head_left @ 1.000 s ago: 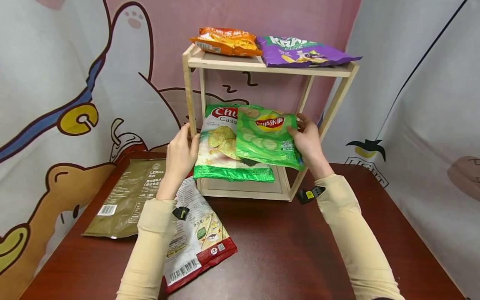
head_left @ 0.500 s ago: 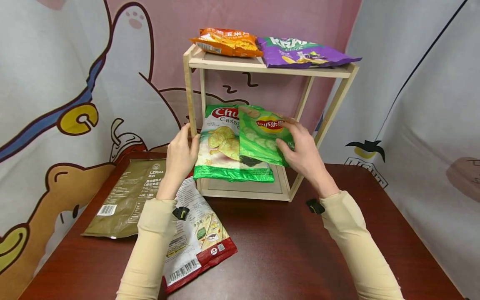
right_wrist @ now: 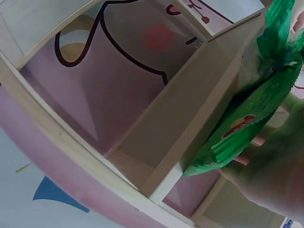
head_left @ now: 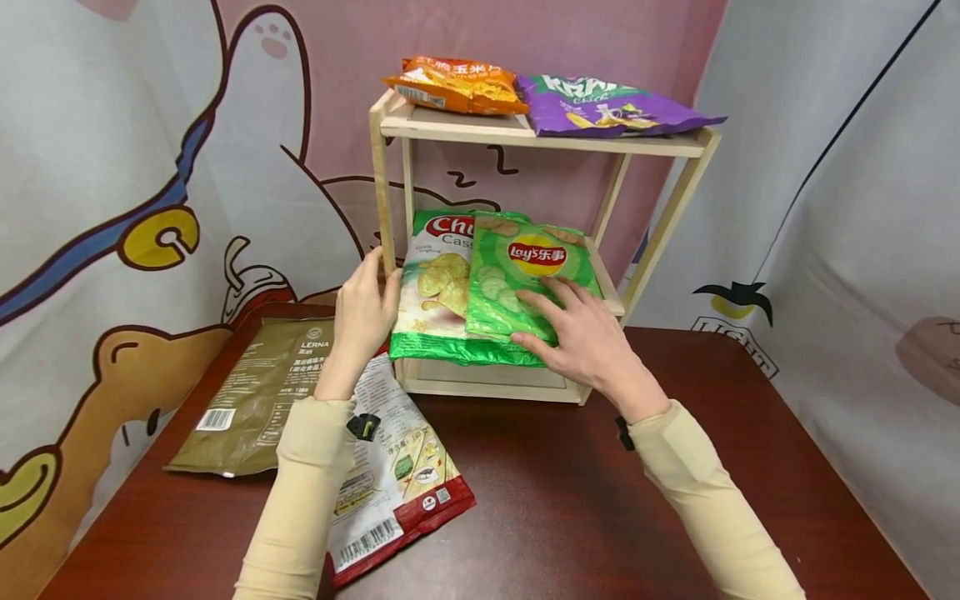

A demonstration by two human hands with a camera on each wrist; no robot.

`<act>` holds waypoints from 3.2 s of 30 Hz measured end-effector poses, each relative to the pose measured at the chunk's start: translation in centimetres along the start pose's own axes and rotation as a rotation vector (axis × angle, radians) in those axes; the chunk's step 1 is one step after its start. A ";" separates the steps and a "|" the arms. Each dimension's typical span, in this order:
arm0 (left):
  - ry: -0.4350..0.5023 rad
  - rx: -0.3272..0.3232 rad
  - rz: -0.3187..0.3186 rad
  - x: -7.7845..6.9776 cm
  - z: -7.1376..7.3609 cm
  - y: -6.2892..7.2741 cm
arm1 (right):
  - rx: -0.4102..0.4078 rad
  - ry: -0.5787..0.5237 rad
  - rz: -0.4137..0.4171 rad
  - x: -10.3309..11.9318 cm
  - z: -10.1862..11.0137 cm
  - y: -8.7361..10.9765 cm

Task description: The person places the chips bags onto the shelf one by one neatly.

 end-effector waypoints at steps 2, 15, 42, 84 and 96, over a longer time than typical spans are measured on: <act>0.003 -0.001 -0.002 0.0 0.0 0.0 | 0.001 0.007 0.008 -0.1 -0.1 -0.1; 0.006 -0.005 -0.001 0.0 0.0 0.0 | 0.110 -0.017 -0.042 -2.9 -0.5 0.0; -0.005 -0.010 0.003 -0.4 -0.1 0.0 | -0.793 -0.131 -0.252 -6.6 3.4 2.2; 0.013 0.360 0.284 2.1 0.6 2.0 | -0.257 -0.426 -0.522 -10.6 1.4 0.4; -0.417 0.716 0.567 7.8 1.3 8.5 | -0.241 -0.424 -0.508 -10.7 1.4 0.4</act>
Point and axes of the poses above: each hand's wrist, its own y-axis away from the middle knuckle, its own z-axis out of the back of the hand, x = y × z, the point moved 5 cm from there along -y, towards the middle knuckle, and after that the axes turned 7 degrees about y, right-handed, at the moved point
